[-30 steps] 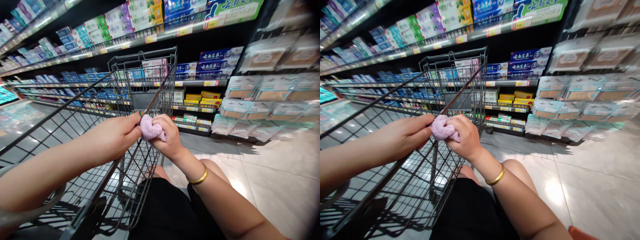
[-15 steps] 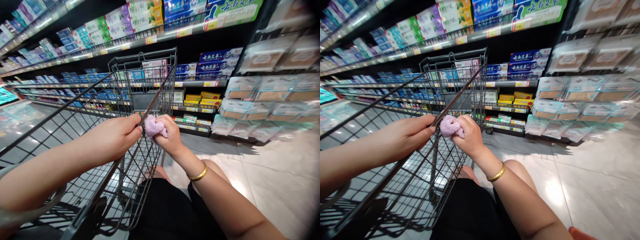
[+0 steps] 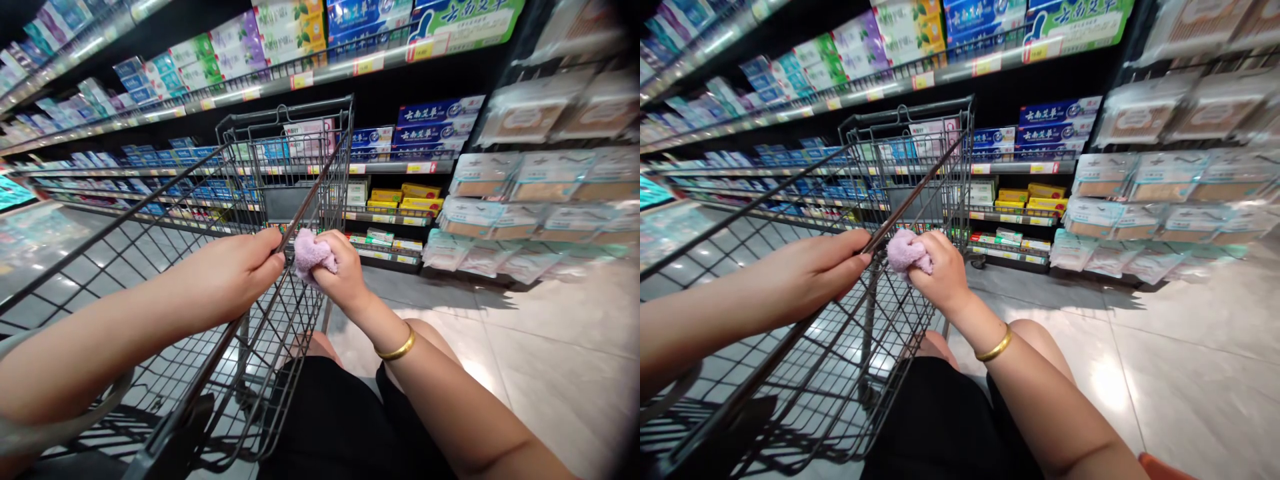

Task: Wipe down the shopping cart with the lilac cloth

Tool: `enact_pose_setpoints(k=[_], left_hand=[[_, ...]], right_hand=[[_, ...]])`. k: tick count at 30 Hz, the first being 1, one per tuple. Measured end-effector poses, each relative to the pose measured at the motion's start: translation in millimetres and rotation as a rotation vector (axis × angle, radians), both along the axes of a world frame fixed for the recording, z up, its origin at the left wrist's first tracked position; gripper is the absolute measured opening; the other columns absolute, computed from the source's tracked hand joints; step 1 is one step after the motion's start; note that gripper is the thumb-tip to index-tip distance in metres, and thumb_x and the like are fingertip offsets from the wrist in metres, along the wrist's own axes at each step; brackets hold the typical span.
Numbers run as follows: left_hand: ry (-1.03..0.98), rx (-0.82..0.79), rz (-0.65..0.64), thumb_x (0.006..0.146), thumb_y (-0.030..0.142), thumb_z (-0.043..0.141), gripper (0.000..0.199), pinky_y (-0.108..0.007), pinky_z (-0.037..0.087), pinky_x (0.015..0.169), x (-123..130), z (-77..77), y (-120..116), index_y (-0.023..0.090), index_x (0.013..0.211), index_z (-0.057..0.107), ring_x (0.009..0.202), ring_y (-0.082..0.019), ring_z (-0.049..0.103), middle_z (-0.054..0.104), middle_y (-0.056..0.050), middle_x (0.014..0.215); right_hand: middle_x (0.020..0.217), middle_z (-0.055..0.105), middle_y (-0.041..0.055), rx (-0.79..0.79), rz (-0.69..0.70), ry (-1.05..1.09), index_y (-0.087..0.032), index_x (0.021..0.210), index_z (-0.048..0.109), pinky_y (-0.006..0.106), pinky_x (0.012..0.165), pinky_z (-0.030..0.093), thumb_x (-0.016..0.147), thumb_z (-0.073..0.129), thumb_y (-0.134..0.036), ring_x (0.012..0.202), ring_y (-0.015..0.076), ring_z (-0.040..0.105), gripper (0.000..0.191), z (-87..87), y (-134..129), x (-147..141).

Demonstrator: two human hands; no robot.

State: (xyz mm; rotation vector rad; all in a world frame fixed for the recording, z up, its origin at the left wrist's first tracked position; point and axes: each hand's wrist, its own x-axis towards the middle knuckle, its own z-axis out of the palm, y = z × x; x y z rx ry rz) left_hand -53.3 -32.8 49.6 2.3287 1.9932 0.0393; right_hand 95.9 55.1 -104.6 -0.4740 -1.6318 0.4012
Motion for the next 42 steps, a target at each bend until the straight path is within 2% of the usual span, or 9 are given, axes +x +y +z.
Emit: enact_pose_setpoints(k=[5, 12, 18, 22, 24, 29, 31, 36, 42], left_hand=[[0.007, 0.003, 0.015, 0.091, 0.050, 0.035, 0.030, -0.034, 0.034, 0.062, -0.1, -1.2, 0.7, 0.024, 0.082, 0.049, 0.067, -0.019, 0.054, 0.061, -0.002, 0.073], [0.007, -0.022, 0.014, 0.091, 0.053, 0.033, 0.034, -0.035, 0.034, 0.064, 0.0, 1.0, 0.3, 0.025, 0.087, 0.051, 0.070, -0.021, 0.055, 0.063, -0.003, 0.076], [0.030, -0.007, 0.028, 0.090, 0.054, 0.032, 0.034, -0.035, 0.034, 0.062, -1.7, 0.6, 0.3, 0.024, 0.081, 0.047, 0.067, -0.020, 0.054, 0.061, -0.003, 0.074], [0.019, -0.009, 0.019, 0.090, 0.053, 0.034, 0.034, -0.035, 0.036, 0.063, 0.1, 1.0, -0.3, 0.024, 0.082, 0.049, 0.068, -0.020, 0.055, 0.061, -0.003, 0.074], [0.011, -0.006, 0.008, 0.090, 0.053, 0.034, 0.033, -0.034, 0.036, 0.064, 1.4, 1.8, -0.8, 0.024, 0.082, 0.049, 0.069, -0.020, 0.055, 0.062, -0.003, 0.075], [0.034, -0.009, 0.009, 0.090, 0.052, 0.035, 0.032, -0.034, 0.035, 0.063, 2.8, 4.4, -2.3, 0.024, 0.081, 0.048, 0.068, -0.021, 0.055, 0.061, -0.003, 0.074], [0.050, -0.010, -0.005, 0.091, 0.053, 0.034, 0.032, -0.035, 0.035, 0.063, 3.0, 5.1, -2.6, 0.024, 0.082, 0.047, 0.068, -0.021, 0.055, 0.061, -0.003, 0.074], [0.077, -0.033, 0.005, 0.092, 0.051, 0.032, 0.031, -0.036, 0.035, 0.064, 2.8, 4.3, -2.9, 0.025, 0.082, 0.044, 0.068, -0.021, 0.054, 0.059, -0.003, 0.073], [0.072, -0.007, 0.006, 0.091, 0.052, 0.035, 0.031, -0.036, 0.032, 0.062, -2.0, 1.8, -3.3, 0.025, 0.081, 0.045, 0.064, -0.021, 0.053, 0.057, -0.002, 0.070]], right_hand=[[0.097, 0.064, 0.0039, 0.111, 0.108, -0.052, -0.025, 0.096, 0.058, 0.035, 0.083, 0.050, 0.074, 0.062, -0.017, 0.093, 0.0211, 0.059, 0.024, 6.3, -7.6, 1.3], [0.088, 0.059, 0.0023, -0.096, -0.053, -0.031, -0.023, 0.092, 0.058, 0.034, 0.074, 0.045, 0.069, 0.055, -0.014, 0.083, 0.0204, 0.056, 0.025, -3.9, 4.3, -1.7], [0.095, 0.061, 0.0030, 0.026, 0.036, -0.022, -0.024, 0.096, 0.059, 0.034, 0.082, 0.048, 0.070, 0.057, -0.015, 0.091, 0.0210, 0.058, 0.027, 4.1, -1.6, -0.8], [0.091, 0.061, 0.0022, -0.177, -0.025, -0.006, -0.024, 0.090, 0.060, 0.033, 0.081, 0.048, 0.069, 0.055, -0.016, 0.087, 0.0202, 0.058, 0.023, -1.9, 7.8, -2.4], [0.090, 0.061, 0.0017, -0.219, -0.038, 0.020, -0.023, 0.089, 0.060, 0.032, 0.080, 0.048, 0.069, 0.056, -0.016, 0.086, 0.0197, 0.058, 0.022, -2.8, 9.8, -3.8], [0.097, 0.062, 0.0035, -0.045, -0.004, 0.053, -0.023, 0.094, 0.060, 0.034, 0.083, 0.049, 0.070, 0.059, -0.016, 0.092, 0.0205, 0.059, 0.025, 6.9, 4.7, -6.2], [0.097, 0.062, 0.0036, -0.047, -0.009, 0.056, -0.023, 0.095, 0.060, 0.034, 0.084, 0.049, 0.070, 0.058, -0.015, 0.093, 0.0205, 0.059, 0.026, 8.7, 7.2, -7.4], [0.096, 0.064, 0.0020, -0.208, -0.090, 0.121, -0.023, 0.099, 0.058, 0.032, 0.084, 0.050, 0.071, 0.055, -0.014, 0.091, 0.0191, 0.060, 0.029, 7.1, 18.3, -11.9], [0.104, 0.066, 0.0030, -0.044, -0.055, 0.153, -0.025, 0.106, 0.060, 0.035, 0.090, 0.050, 0.072, 0.060, -0.014, 0.099, 0.0213, 0.061, 0.036, 21.7, 4.2, -11.5]])
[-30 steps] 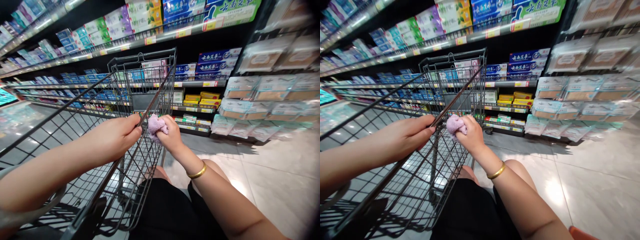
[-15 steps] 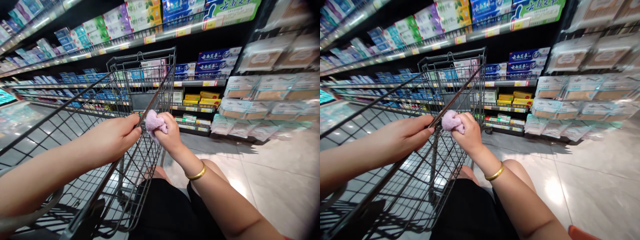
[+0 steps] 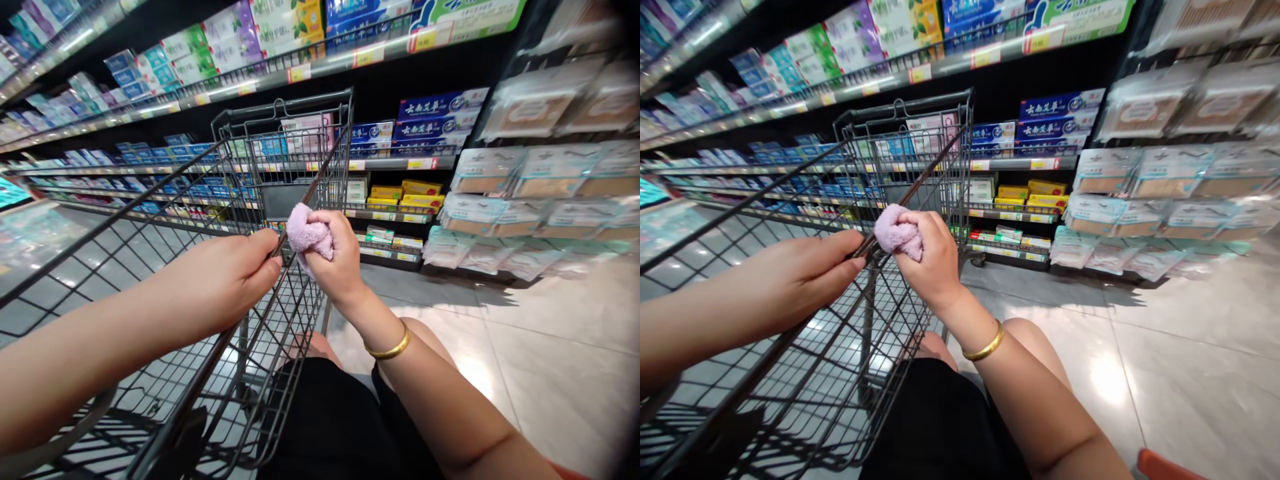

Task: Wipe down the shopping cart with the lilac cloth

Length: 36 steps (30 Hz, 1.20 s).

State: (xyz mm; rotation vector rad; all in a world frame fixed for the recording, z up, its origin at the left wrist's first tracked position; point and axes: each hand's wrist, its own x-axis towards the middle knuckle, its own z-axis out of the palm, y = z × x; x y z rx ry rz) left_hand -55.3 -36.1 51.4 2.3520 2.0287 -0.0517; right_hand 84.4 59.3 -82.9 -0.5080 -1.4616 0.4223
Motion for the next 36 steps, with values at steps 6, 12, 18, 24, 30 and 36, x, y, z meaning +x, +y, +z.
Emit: enact_pose_setpoints(k=[6, 12, 18, 24, 30, 36], left_hand=[[0.017, -0.006, -0.035, 0.093, 0.050, 0.034, 0.030, -0.036, 0.033, 0.064, 0.9, 0.2, 0.6, 0.025, 0.084, 0.046, 0.068, -0.022, 0.055, 0.059, -0.003, 0.072], [0.030, 0.006, -0.050, 0.094, 0.050, 0.033, 0.031, -0.036, 0.035, 0.064, 0.8, 0.9, -0.9, 0.025, 0.086, 0.049, 0.068, -0.023, 0.058, 0.060, -0.003, 0.072], [0.050, -0.003, -0.029, 0.092, 0.049, 0.032, 0.032, -0.037, 0.036, 0.063, 5.7, 2.3, -1.6, 0.024, 0.090, 0.051, 0.065, -0.023, 0.058, 0.061, -0.004, 0.071], [0.044, 0.013, -0.071, 0.094, 0.049, 0.031, 0.032, -0.037, 0.036, 0.063, 5.6, 1.1, -4.3, 0.024, 0.089, 0.051, 0.066, -0.022, 0.059, 0.061, -0.003, 0.071], [0.009, 0.038, -0.076, 0.090, 0.045, 0.037, 0.027, -0.036, 0.036, 0.059, 10.4, 3.9, -4.0, 0.024, 0.084, 0.053, 0.060, -0.021, 0.057, 0.062, -0.003, 0.065], [-0.028, 0.021, -0.121, 0.090, 0.048, 0.038, 0.028, -0.036, 0.039, 0.058, 13.3, 4.3, -5.3, 0.025, 0.084, 0.054, 0.059, -0.020, 0.057, 0.062, -0.002, 0.065]], right_hand=[[0.105, 0.067, 0.0044, -0.078, -0.026, -0.030, -0.024, 0.106, 0.063, 0.037, 0.092, 0.051, 0.072, 0.057, -0.012, 0.101, 0.0226, 0.061, 0.036, -5.9, 18.4, 4.5], [0.105, 0.067, 0.0034, 0.005, 0.005, 0.033, -0.025, 0.105, 0.064, 0.038, 0.093, 0.052, 0.073, 0.059, -0.011, 0.100, 0.0219, 0.062, 0.036, 8.5, 9.2, 8.3], [0.110, 0.066, 0.0039, 0.135, 0.035, -0.023, -0.026, 0.108, 0.062, 0.038, 0.097, 0.051, 0.076, 0.062, -0.012, 0.106, 0.0219, 0.062, 0.035, 16.0, 2.5, 7.0], [0.108, 0.065, 0.0050, -0.051, -0.057, 0.036, -0.025, 0.108, 0.061, 0.040, 0.095, 0.052, 0.074, 0.057, -0.009, 0.103, 0.0233, 0.062, 0.038, 10.2, 15.0, 12.4], [0.121, 0.065, 0.0051, 0.151, 0.032, -0.041, -0.029, 0.116, 0.061, 0.048, 0.110, 0.047, 0.077, 0.064, -0.016, 0.123, 0.0270, 0.059, 0.041, 22.9, 1.0, 13.6], [0.123, 0.072, 0.0036, 0.135, -0.031, -0.035, -0.027, 0.110, 0.064, 0.046, 0.107, 0.048, 0.071, 0.058, -0.007, 0.121, 0.0238, 0.065, 0.044, 26.0, 10.4, 23.1]])
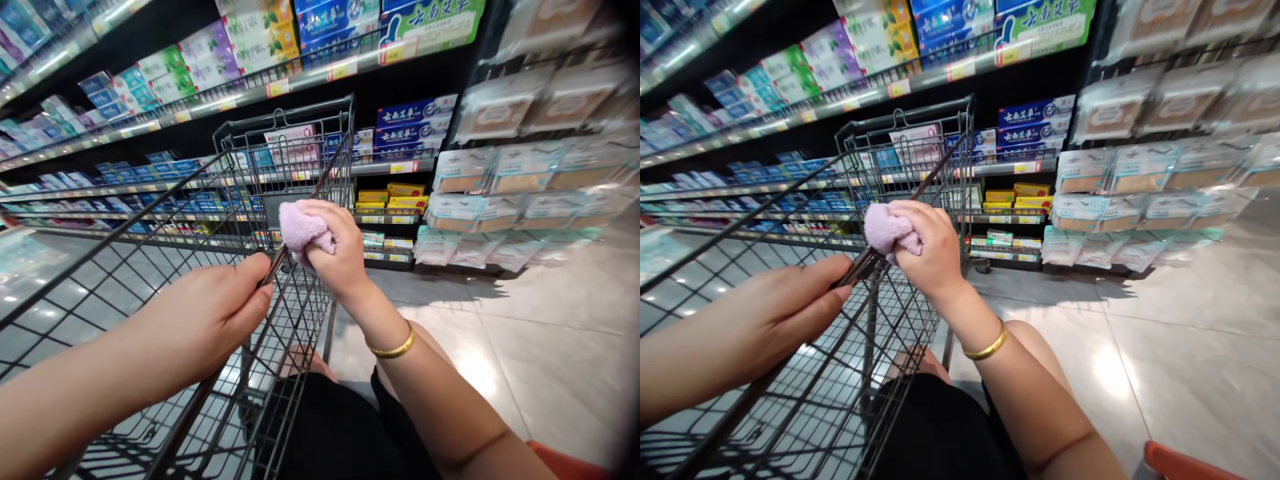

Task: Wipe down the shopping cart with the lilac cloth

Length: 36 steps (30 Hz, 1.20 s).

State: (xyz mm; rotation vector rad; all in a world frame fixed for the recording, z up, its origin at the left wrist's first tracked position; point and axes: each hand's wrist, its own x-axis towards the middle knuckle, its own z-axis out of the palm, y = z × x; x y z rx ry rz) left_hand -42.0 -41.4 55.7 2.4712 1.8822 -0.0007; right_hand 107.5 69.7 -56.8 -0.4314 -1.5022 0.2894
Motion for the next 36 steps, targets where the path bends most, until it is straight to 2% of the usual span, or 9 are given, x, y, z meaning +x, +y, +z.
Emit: enact_pose_setpoints(k=[4, 6, 9, 13, 16, 19, 23, 28, 36], left_hand=[[0.057, -0.025, 0.003, 0.089, 0.048, 0.027, 0.037, -0.038, 0.038, 0.059, 2.9, -0.4, -2.8, 0.025, 0.067, 0.047, 0.058, -0.020, 0.054, 0.060, -0.004, 0.061], [0.063, -0.027, -0.009, 0.090, 0.048, 0.027, 0.038, -0.038, 0.037, 0.058, 4.7, -0.4, -4.6, 0.026, 0.068, 0.047, 0.057, -0.020, 0.053, 0.059, -0.004, 0.060], [0.035, -0.030, -0.053, 0.093, 0.048, 0.030, 0.032, -0.036, 0.035, 0.055, 7.2, 0.1, -7.6, 0.025, 0.082, 0.050, 0.054, -0.019, 0.052, 0.057, -0.001, 0.058], [0.033, -0.045, -0.092, 0.096, 0.045, 0.028, 0.032, -0.035, 0.033, 0.055, 11.3, 1.1, -11.4, 0.024, 0.085, 0.049, 0.055, -0.019, 0.052, 0.056, 0.000, 0.060], [0.045, -0.047, -0.135, 0.097, 0.044, 0.027, 0.034, -0.035, 0.031, 0.054, 12.9, 1.7, -13.9, 0.024, 0.082, 0.050, 0.053, -0.018, 0.050, 0.054, 0.000, 0.059], [0.049, -0.038, -0.183, 0.099, 0.042, 0.028, 0.034, -0.034, 0.030, 0.053, 11.6, 2.5, -16.3, 0.023, 0.082, 0.051, 0.051, -0.016, 0.048, 0.053, 0.001, 0.058], [0.110, -0.043, -0.210, 0.101, 0.042, 0.030, 0.029, -0.033, 0.030, 0.054, 8.7, 6.3, -18.0, 0.023, 0.091, 0.051, 0.053, -0.016, 0.050, 0.053, 0.004, 0.059], [0.158, -0.088, -0.201, 0.101, 0.041, 0.030, 0.029, -0.033, 0.030, 0.054, 10.9, 14.2, -17.2, 0.023, 0.090, 0.049, 0.054, -0.015, 0.051, 0.053, 0.003, 0.061], [0.176, -0.038, -0.215, 0.100, 0.041, 0.032, 0.028, -0.032, 0.032, 0.053, 1.7, 13.2, -22.3, 0.022, 0.091, 0.050, 0.053, -0.015, 0.050, 0.053, 0.003, 0.059]], right_hand=[[0.122, 0.074, 0.0016, 0.179, 0.123, -0.211, -0.026, 0.110, 0.065, 0.043, 0.104, 0.047, 0.077, 0.060, -0.013, 0.120, 0.0216, 0.067, 0.035, 20.3, -17.0, 8.7], [0.116, 0.076, 0.0007, 0.198, 0.134, -0.281, -0.026, 0.106, 0.066, 0.043, 0.102, 0.048, 0.079, 0.059, -0.015, 0.114, 0.0211, 0.069, 0.030, 26.2, -17.4, 13.8], [0.108, 0.077, 0.0009, 0.145, 0.067, -0.268, -0.025, 0.099, 0.067, 0.044, 0.099, 0.048, 0.077, 0.061, -0.016, 0.105, 0.0223, 0.069, 0.024, 25.4, -4.5, 23.2], [0.103, 0.076, -0.0001, 0.086, -0.061, -0.134, -0.025, 0.096, 0.067, 0.044, 0.099, 0.046, 0.075, 0.059, -0.013, 0.101, 0.0223, 0.067, 0.025, 25.0, 1.3, 30.7], [0.102, 0.076, 0.0002, 0.136, -0.003, -0.192, -0.025, 0.096, 0.068, 0.041, 0.098, 0.047, 0.074, 0.059, -0.014, 0.102, 0.0221, 0.067, 0.026, 34.2, -14.6, 31.1], [0.099, 0.075, 0.0023, 0.124, 0.016, -0.327, -0.022, 0.095, 0.068, 0.038, 0.089, 0.048, 0.076, 0.058, -0.016, 0.097, 0.0222, 0.065, 0.023, 42.2, -25.6, 34.1], [0.088, 0.069, 0.0031, 0.003, -0.048, -0.300, -0.020, 0.090, 0.066, 0.034, 0.077, 0.044, 0.075, 0.054, -0.017, 0.084, 0.0200, 0.060, 0.020, 39.9, -14.9, 43.5], [0.090, 0.068, 0.0040, -0.071, 0.015, -0.282, -0.020, 0.090, 0.064, 0.033, 0.078, 0.043, 0.073, 0.053, -0.017, 0.086, 0.0202, 0.059, 0.021, 36.8, -5.5, 46.6], [0.090, 0.066, 0.0031, -0.131, 0.012, -0.331, -0.021, 0.090, 0.063, 0.031, 0.078, 0.041, 0.077, 0.053, -0.019, 0.087, 0.0193, 0.057, 0.016, 43.1, -19.9, 36.8]])
